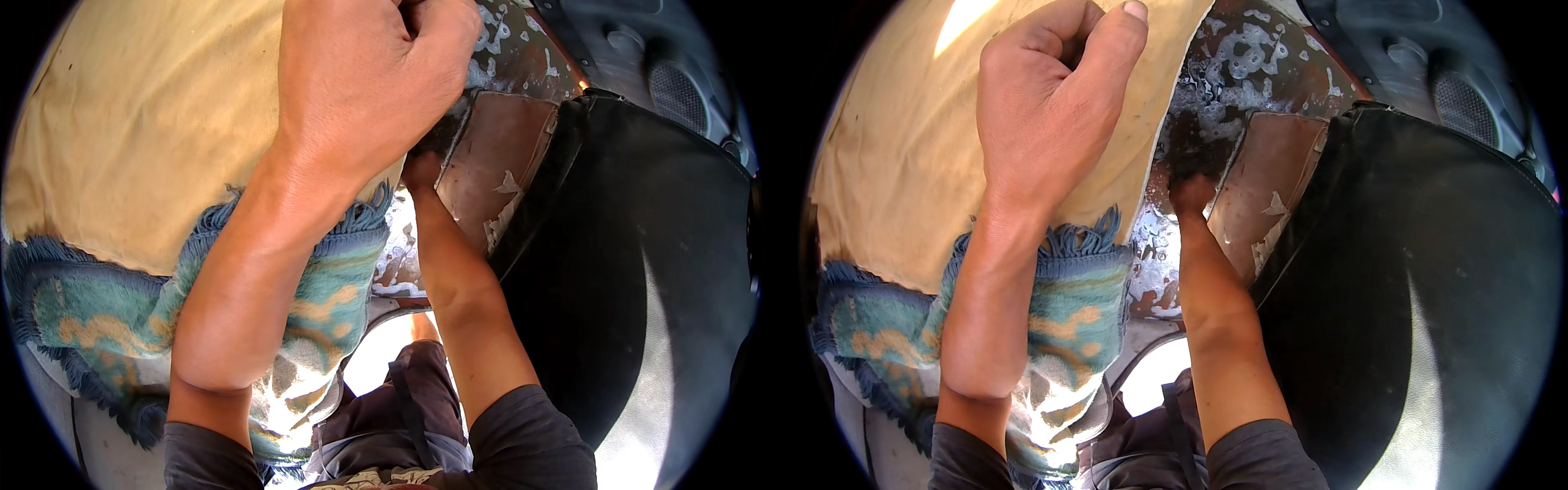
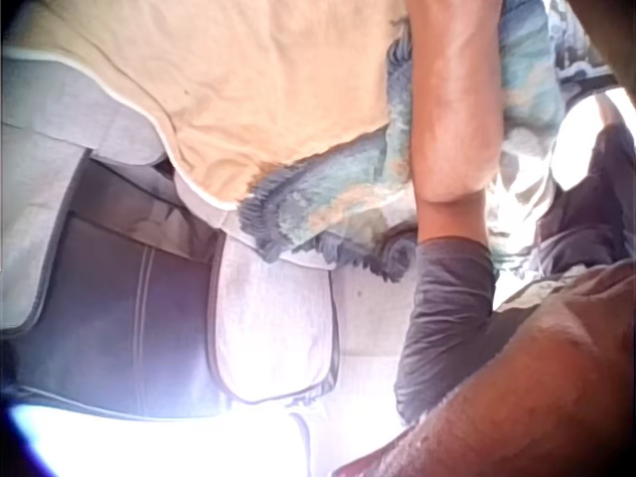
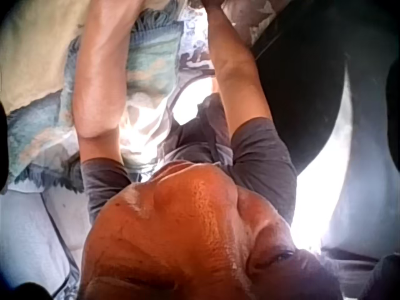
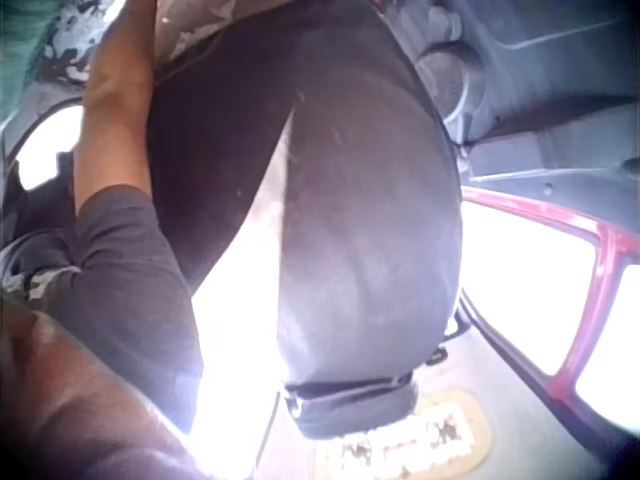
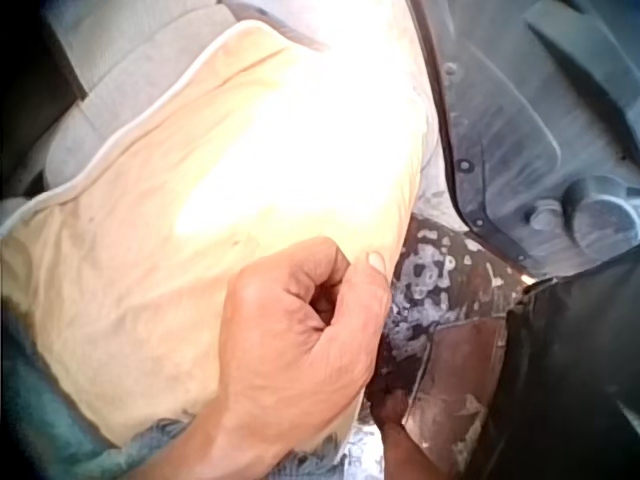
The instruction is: The person scrapes and wipes the floor area behind the front passenger seat of a car using a scraper tool and a cloth. They remove debris and residue from the carpet and surrounding trim, then wipe the cleaned area with a cloth.
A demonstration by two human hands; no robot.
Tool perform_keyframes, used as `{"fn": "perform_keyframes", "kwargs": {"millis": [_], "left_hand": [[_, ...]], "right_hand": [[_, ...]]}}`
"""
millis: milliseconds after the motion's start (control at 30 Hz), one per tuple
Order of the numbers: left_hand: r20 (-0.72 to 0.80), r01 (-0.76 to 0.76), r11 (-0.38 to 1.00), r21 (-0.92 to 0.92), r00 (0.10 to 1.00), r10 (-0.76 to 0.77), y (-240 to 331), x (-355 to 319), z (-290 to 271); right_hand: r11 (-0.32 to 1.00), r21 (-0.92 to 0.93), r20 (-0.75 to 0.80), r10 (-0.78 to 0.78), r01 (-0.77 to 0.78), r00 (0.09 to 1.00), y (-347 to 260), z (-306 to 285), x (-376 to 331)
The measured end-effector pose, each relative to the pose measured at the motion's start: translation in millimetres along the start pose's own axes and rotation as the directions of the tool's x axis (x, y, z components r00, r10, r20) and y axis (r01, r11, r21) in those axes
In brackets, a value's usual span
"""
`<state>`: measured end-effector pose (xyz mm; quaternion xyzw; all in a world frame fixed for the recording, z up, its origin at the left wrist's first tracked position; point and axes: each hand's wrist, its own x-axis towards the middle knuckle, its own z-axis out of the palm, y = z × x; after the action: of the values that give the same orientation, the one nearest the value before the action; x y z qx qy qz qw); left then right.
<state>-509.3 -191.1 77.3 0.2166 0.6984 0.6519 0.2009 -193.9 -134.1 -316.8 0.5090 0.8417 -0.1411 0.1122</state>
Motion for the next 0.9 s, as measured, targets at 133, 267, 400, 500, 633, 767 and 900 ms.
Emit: {"fn": "perform_keyframes", "kwargs": {"millis": [133,267,400,500,633,767,900], "left_hand": [[-0.041,-0.003,0.998,0.059,0.999,0.005,-8.1,-3.9,-8.5],[-0.002,0.004,1.000,0.003,1.000,-0.004,-4.1,-1.3,2.0],[-0.063,-0.026,0.999,0.047,0.998,0.029,-17.7,-3.4,-2.8],[-0.042,-0.037,0.999,0.038,0.998,0.039,-18.2,-3.5,-1.9],[-0.018,-0.034,0.999,0.012,0.999,0.035,-9.5,-2.4,-5.6],[-0.023,0.011,1.000,-0.013,1.000,-0.012,-8.5,-1.2,-4.1],[-0.018,-0.019,0.999,0.030,1.000,0.019,-14.6,-2.4,-3.9]], "right_hand": [[0.972,0.190,-0.079,0.157,-0.140,0.984,-49.3,-38.4,-14.5],[0.971,0.175,0.004,0.163,-0.161,0.987,3.3,-5.3,-0.9],[0.953,0.233,-0.074,0.216,-0.193,0.974,-50.7,-28.3,-28.2],[0.939,0.156,-0.114,0.325,-0.306,0.939,-35.0,-20.1,-20.2],[0.943,0.138,0.164,0.281,-0.304,0.946,-62.2,-42.7,-30.0],[0.874,0.199,0.013,0.451,-0.444,0.892,-78.1,-52.2,-54.9],[0.826,0.219,0.104,0.510,-0.519,0.854,-76.2,-56.3,-67.3]]}}
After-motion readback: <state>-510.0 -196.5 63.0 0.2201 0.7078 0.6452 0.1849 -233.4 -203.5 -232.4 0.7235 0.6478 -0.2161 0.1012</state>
